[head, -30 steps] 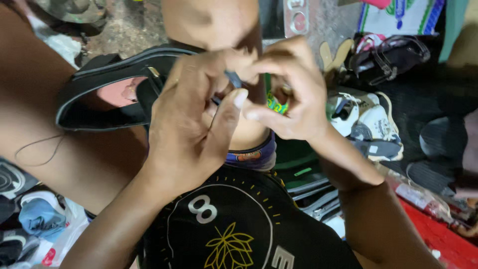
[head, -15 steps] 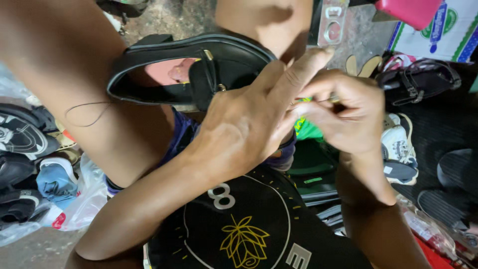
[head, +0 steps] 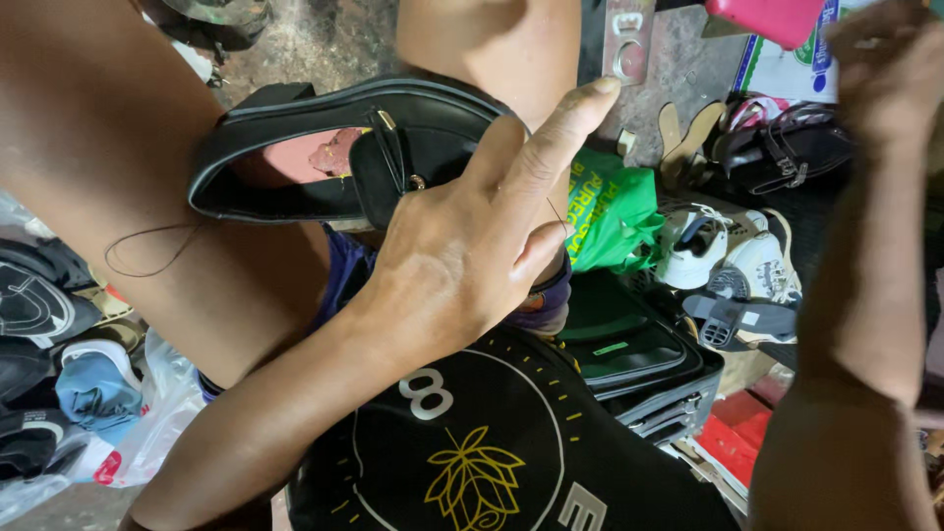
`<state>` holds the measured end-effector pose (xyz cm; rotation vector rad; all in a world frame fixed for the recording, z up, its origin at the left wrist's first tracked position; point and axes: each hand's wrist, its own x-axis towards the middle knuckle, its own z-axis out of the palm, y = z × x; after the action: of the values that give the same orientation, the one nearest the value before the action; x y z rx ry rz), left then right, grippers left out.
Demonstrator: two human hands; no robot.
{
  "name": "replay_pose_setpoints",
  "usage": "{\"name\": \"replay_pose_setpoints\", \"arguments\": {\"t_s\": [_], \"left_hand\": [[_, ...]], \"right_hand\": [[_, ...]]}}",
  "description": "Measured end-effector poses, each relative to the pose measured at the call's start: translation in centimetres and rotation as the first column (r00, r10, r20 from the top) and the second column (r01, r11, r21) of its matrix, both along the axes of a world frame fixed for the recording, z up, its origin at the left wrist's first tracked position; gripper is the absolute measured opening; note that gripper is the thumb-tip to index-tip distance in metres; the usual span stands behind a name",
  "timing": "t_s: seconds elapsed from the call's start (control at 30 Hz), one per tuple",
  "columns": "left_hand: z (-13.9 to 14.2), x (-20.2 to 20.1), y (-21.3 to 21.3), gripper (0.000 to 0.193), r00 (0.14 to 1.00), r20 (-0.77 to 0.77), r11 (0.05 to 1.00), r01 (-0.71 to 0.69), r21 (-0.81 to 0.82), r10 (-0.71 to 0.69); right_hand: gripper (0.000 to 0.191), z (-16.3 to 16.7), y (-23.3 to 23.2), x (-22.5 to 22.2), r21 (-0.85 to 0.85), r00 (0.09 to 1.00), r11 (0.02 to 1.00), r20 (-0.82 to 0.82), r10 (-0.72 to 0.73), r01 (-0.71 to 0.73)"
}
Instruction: The person sits on the floor holding a black shoe on their lap and hand-stitches the upper to the sole using a needle and thread, repeatedly passing the needle through the shoe edge and pulling the thread tight.
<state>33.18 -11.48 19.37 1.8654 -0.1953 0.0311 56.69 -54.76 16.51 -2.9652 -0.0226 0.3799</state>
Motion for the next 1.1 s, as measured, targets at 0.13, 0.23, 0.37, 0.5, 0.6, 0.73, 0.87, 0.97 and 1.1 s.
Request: {"name": "replay_pose_setpoints", "arguments": {"t_s": [0.13,0.23,0.37,0.5,0.6,0.73,0.87,0.97,1.1], "left_hand": [[0.3,0.1,0.1,0.090,1.000,-0.003,1.000,0.004,0.011,-0.004],[0.3,0.2,0.0,0.090,1.000,-0.005,1.000,0.007,0.030,-0.007],[0.6,0.4,0.0,0.087,1.000,-0.023,0.999,0.015,0.030,-0.014],[0.5,0.2,-0.1,0.085,1.000,0.003,0.999,-0.004,0.033,0.004],[0.0,-0.1,-0.3,0.082,1.000,-0.011,1.000,-0.004,0.031,0.004],[-0.3,-0.7,0.3,0.063,0.993,0.084,0.995,-0.084,0.062,0.079],[1.6,-2.8,4.9,0.037,0.943,0.141,0.941,-0.317,0.114,0.301],[2.2,-4.2,8.6,0.028,0.949,-0.069,0.927,-0.284,0.243,0.309],[-0.3,-5.1,8.7,0.044,0.982,-0.010,0.803,-0.149,0.577,0.189]], "right_hand": [[0.024,-0.3,-5.9,1.7,-0.063,0.987,0.985,-0.030,-0.160,0.158],[0.031,-0.4,-2.3,-0.9,0.092,0.992,0.991,0.067,-0.105,0.099],[0.042,-0.6,7.6,-10.1,0.496,0.992,0.860,0.073,0.101,-0.124],[0.042,0.1,15.1,-16.7,0.367,0.843,0.758,0.231,0.487,-0.538],[0.037,1.0,18.6,-17.9,0.426,0.811,0.693,0.240,0.534,-0.582],[0.046,1.5,21.3,-18.5,0.757,0.943,0.587,0.118,0.310,-0.288],[0.062,1.5,20.9,-17.9,0.975,0.990,0.217,0.018,0.141,-0.049],[0.062,1.4,20.2,-17.6,0.995,0.980,0.104,-0.015,0.198,-0.006],[0.046,-0.1,21.8,-18.7,0.963,0.983,0.268,-0.058,0.176,0.008]]}}
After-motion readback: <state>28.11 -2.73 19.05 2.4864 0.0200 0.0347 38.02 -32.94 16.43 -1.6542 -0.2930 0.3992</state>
